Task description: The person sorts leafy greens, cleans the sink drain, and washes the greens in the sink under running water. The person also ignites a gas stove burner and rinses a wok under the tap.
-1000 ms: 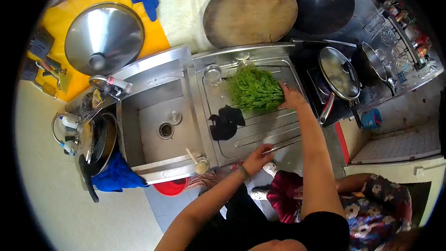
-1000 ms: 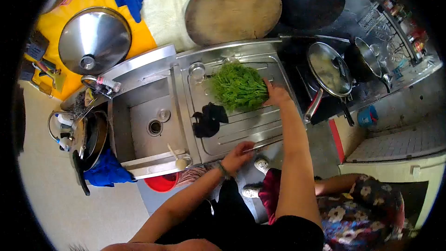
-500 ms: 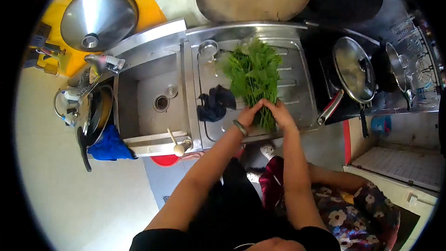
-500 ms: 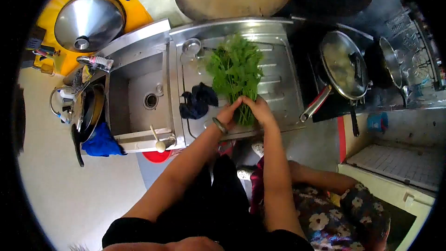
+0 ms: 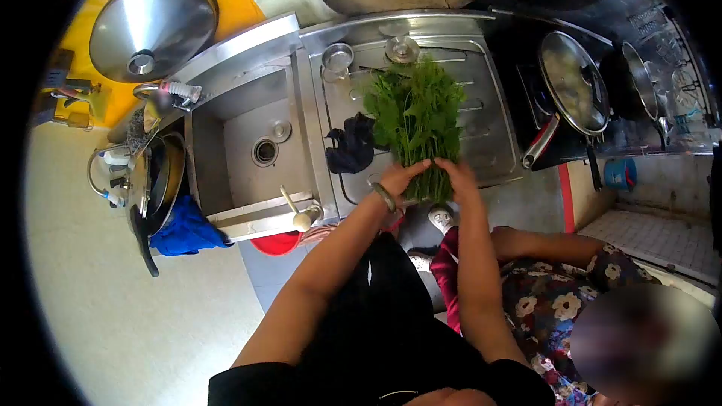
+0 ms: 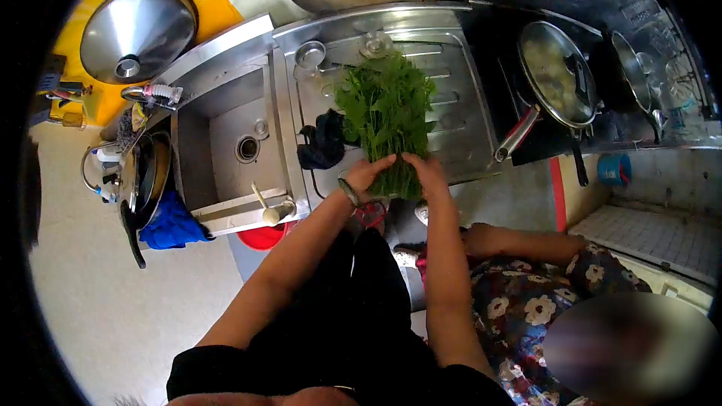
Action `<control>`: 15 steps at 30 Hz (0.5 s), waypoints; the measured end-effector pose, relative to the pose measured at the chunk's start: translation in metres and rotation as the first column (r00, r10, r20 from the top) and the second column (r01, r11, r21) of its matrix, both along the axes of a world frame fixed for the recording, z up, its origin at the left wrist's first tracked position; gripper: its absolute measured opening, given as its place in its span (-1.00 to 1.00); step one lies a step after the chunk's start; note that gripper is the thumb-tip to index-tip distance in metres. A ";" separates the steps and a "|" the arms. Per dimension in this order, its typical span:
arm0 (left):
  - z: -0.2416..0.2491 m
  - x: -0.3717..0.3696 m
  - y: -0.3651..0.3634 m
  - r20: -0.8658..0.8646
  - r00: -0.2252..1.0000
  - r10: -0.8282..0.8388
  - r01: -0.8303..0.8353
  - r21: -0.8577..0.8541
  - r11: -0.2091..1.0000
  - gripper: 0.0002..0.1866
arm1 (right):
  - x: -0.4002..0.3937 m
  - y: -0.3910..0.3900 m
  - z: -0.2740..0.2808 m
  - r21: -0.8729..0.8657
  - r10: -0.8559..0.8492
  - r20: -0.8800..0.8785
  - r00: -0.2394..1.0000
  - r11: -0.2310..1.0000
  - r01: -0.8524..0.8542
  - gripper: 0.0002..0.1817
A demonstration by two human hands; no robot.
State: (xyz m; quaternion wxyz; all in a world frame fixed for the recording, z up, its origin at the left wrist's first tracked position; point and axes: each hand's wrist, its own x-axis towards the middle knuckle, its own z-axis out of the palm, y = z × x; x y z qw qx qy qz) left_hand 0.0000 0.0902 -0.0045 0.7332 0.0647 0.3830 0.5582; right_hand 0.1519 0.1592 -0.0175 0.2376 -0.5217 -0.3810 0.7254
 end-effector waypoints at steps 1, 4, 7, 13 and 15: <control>-0.001 0.000 0.001 0.023 0.999 -0.042 0.043 -0.005 0.999 -0.65 | -0.001 0.000 -0.005 -0.021 0.003 -0.043 0.999 1.000 -0.004 -0.44; -0.008 -0.005 -0.001 -0.044 0.993 -0.108 0.108 -0.014 0.994 -0.63 | -0.004 -0.010 -0.002 0.028 -0.061 -0.008 0.998 0.998 0.061 -0.51; -0.024 -0.016 -0.006 -0.042 0.985 -0.166 0.162 -0.071 0.984 -0.66 | 0.000 -0.013 0.005 -0.134 -0.085 -0.032 0.996 0.988 0.080 -0.61; -0.012 -0.025 -0.016 0.129 0.987 -0.091 0.093 -0.006 0.996 -0.70 | 0.002 -0.024 0.012 -0.362 -0.191 -0.310 0.931 0.930 0.070 -0.72; -0.008 -0.027 -0.017 0.136 0.982 -0.128 0.129 0.001 0.992 -0.72 | -0.002 -0.026 0.009 -0.294 -0.138 -0.268 0.954 0.954 0.055 -0.72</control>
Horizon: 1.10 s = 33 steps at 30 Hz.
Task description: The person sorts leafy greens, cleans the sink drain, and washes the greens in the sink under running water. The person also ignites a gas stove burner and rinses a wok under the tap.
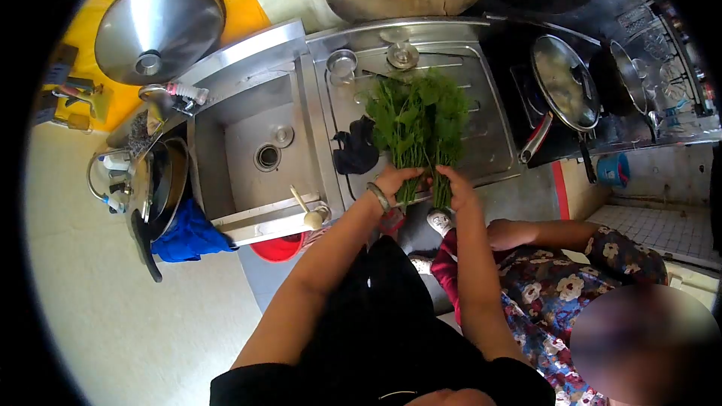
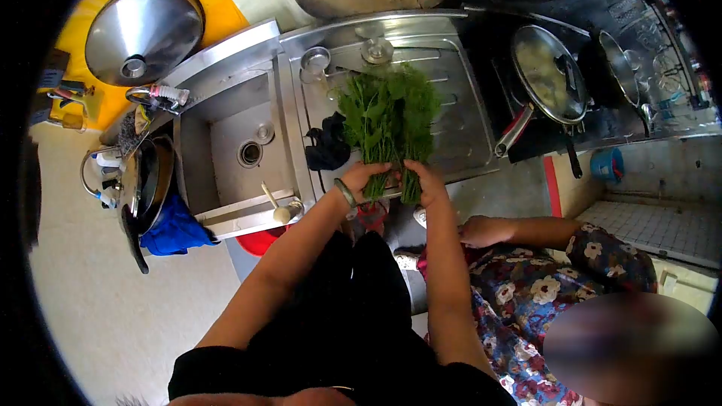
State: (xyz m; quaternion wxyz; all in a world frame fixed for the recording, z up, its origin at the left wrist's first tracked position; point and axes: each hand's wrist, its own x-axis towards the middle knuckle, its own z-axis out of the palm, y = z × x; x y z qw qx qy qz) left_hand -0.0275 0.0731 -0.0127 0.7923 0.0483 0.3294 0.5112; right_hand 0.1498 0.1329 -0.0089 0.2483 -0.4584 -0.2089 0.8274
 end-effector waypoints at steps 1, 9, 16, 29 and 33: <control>0.001 -0.001 -0.001 0.005 1.000 -0.019 0.019 0.002 1.000 -0.73 | -0.001 -0.001 -0.002 0.033 0.016 0.030 0.999 0.999 -0.017 -0.72; -0.034 0.001 -0.002 -0.467 0.884 -0.026 0.115 0.163 0.980 -0.84 | -0.020 -0.011 0.002 0.192 0.069 0.271 0.960 0.973 -0.124 -0.78; 0.002 -0.022 -0.032 -0.258 0.966 -0.016 0.032 0.056 0.998 -0.92 | -0.002 0.000 0.028 0.067 -0.240 0.002 0.971 0.969 0.239 -0.81; 0.033 -0.055 -0.054 -0.195 0.979 -0.066 0.067 -0.003 0.998 -0.86 | -0.038 0.014 0.062 0.146 -0.112 -0.197 0.974 0.979 0.142 -0.82; 0.030 -0.051 -0.057 -0.159 0.985 -0.070 0.071 -0.004 0.997 -0.86 | -0.028 0.000 0.065 0.091 -0.139 -0.244 0.960 0.982 0.165 -0.84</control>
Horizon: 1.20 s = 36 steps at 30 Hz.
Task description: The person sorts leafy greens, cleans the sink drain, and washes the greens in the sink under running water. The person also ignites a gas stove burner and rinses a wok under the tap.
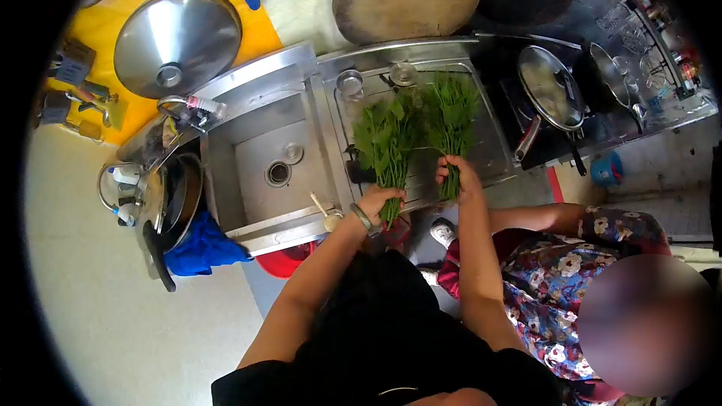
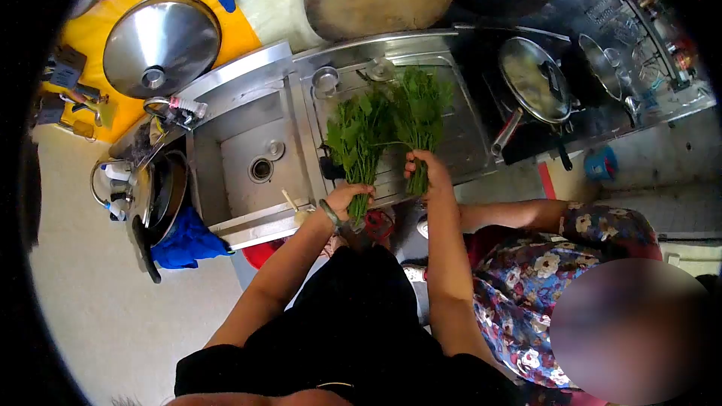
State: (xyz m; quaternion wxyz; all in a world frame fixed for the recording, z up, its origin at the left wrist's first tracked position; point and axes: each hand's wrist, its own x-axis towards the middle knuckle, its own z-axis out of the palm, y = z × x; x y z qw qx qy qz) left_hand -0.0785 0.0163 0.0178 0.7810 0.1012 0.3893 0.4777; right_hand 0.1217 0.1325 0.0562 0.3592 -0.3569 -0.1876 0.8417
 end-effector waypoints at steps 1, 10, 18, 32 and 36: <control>-0.003 0.002 0.001 0.017 1.000 -0.004 0.004 -0.007 1.000 -0.86 | 0.003 -0.003 0.002 -0.015 -0.015 -0.003 1.000 1.000 0.015 -0.84; -0.016 0.016 -0.002 0.065 0.998 -0.015 0.023 -0.120 0.992 -0.82 | 0.032 -0.030 -0.045 -0.160 -0.002 -0.338 0.941 0.986 -0.055 -0.68; -0.034 0.015 -0.002 0.312 0.948 -0.057 0.086 -0.081 0.993 -0.69 | 0.034 -0.050 -0.066 -0.232 -0.076 -0.113 0.991 0.972 0.048 -0.81; -0.007 0.015 -0.004 0.337 0.938 -0.085 0.115 -0.071 0.991 -0.64 | 0.011 -0.073 -0.048 -0.131 0.013 0.252 0.968 0.991 0.021 -0.78; -0.004 0.013 -0.005 0.344 0.928 -0.144 0.157 -0.010 0.988 -0.66 | 0.006 -0.079 -0.052 -0.131 0.023 0.272 0.962 0.991 0.013 -0.70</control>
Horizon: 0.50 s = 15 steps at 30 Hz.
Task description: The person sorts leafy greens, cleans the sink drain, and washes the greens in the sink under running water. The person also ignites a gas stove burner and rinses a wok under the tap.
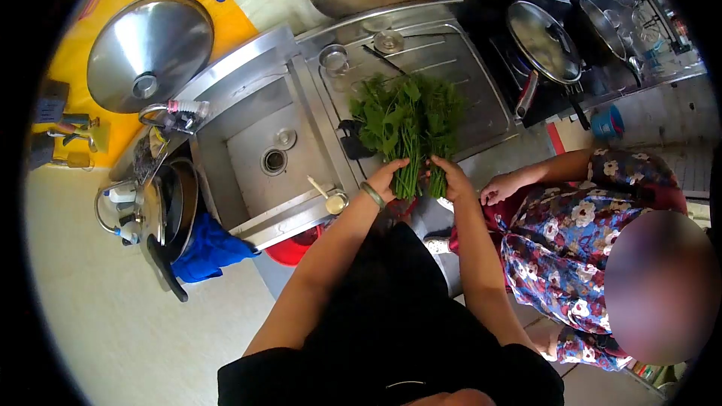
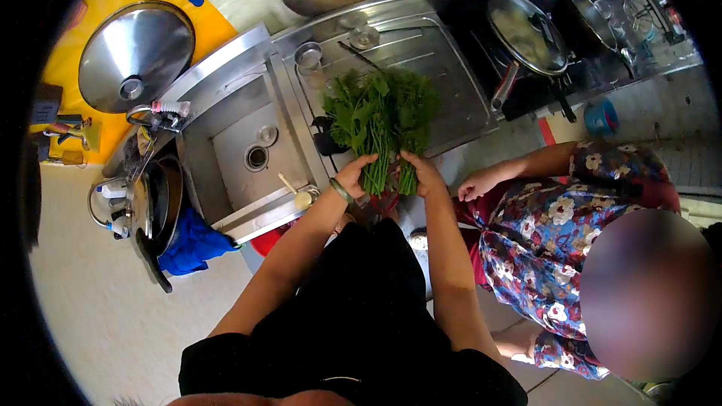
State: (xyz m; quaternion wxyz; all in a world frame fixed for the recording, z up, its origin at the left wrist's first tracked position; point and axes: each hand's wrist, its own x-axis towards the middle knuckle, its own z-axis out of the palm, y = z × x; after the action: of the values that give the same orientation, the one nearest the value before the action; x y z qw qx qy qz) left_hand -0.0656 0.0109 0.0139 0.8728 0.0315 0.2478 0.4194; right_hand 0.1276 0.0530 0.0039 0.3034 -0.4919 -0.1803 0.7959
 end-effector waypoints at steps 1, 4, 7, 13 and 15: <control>-0.008 0.001 0.002 -0.016 1.000 -0.003 0.002 -0.032 0.999 -0.68 | -0.001 0.000 0.000 0.005 -0.005 0.010 1.000 1.000 0.005 -0.66; -0.019 0.007 0.007 -0.117 0.993 0.033 -0.041 -0.066 0.997 -0.69 | -0.005 -0.004 -0.004 0.072 -0.042 0.036 0.998 0.997 0.039 -0.55; -0.019 0.015 0.004 -0.296 0.949 0.110 -0.116 -0.002 0.993 -0.65 | -0.016 -0.012 -0.013 0.159 -0.084 0.185 0.979 0.986 0.055 -0.48; -0.040 0.027 0.006 -0.620 0.771 0.146 -0.129 0.073 0.989 -0.61 | -0.017 -0.017 -0.005 0.219 0.014 0.072 0.997 0.975 -0.030 -0.37; -0.045 0.027 0.008 -0.666 0.731 0.148 -0.124 0.084 0.989 -0.59 | -0.011 -0.015 -0.018 0.178 0.031 0.127 0.991 0.983 -0.054 -0.39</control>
State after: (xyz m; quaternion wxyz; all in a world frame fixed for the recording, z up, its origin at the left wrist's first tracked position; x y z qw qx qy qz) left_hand -0.0384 0.0186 -0.0309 0.6917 0.1764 0.5394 0.4467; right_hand 0.1163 0.0384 -0.0140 0.3181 -0.5067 -0.2807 0.7505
